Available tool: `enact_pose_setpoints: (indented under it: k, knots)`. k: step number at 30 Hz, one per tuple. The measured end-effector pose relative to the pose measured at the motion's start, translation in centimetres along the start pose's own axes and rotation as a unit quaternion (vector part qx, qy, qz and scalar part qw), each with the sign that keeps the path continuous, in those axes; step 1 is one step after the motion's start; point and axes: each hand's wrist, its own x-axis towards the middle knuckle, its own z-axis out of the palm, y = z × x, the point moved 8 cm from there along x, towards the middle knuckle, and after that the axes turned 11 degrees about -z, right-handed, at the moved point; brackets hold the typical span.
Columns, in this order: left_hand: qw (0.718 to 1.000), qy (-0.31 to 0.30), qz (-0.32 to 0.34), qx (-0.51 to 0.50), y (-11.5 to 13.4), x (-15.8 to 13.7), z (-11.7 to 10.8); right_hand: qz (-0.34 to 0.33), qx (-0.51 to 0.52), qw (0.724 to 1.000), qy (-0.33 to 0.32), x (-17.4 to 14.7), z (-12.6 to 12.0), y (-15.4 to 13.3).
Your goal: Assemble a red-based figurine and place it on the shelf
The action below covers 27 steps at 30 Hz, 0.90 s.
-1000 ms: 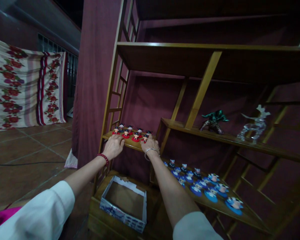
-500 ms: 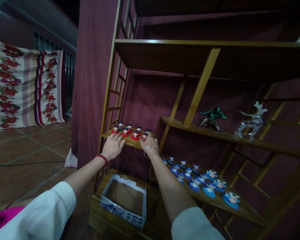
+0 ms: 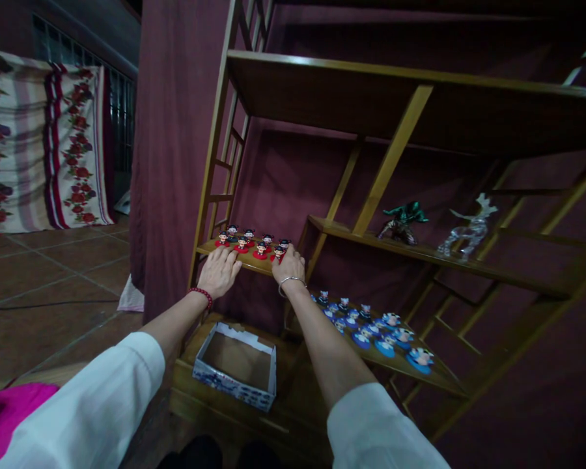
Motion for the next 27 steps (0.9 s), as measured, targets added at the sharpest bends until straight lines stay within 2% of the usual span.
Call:
enact_pose_setpoints:
  k: [7,20,23,27]
  knots:
    - [1.000,-0.014,0.006,-0.007,-0.3,-0.1,0.3,-0.107,0.007,0.992,0.066,-2.8,-1.1,-1.9]
    - [0.999,-0.023,0.006,-0.035,-0.8,-0.2,1.2,-0.224,-0.025,0.974,0.037,-9.3,0.7,-3.8]
    - [0.999,-0.018,0.000,-0.041,-0.9,-0.2,1.3,-0.246,-0.010,0.969,0.028,-11.3,2.2,-4.2]
    - [0.999,-0.019,-0.001,-0.048,-1.0,-0.2,1.5,-0.250,0.027,0.967,-0.030,-15.0,6.4,-3.8]
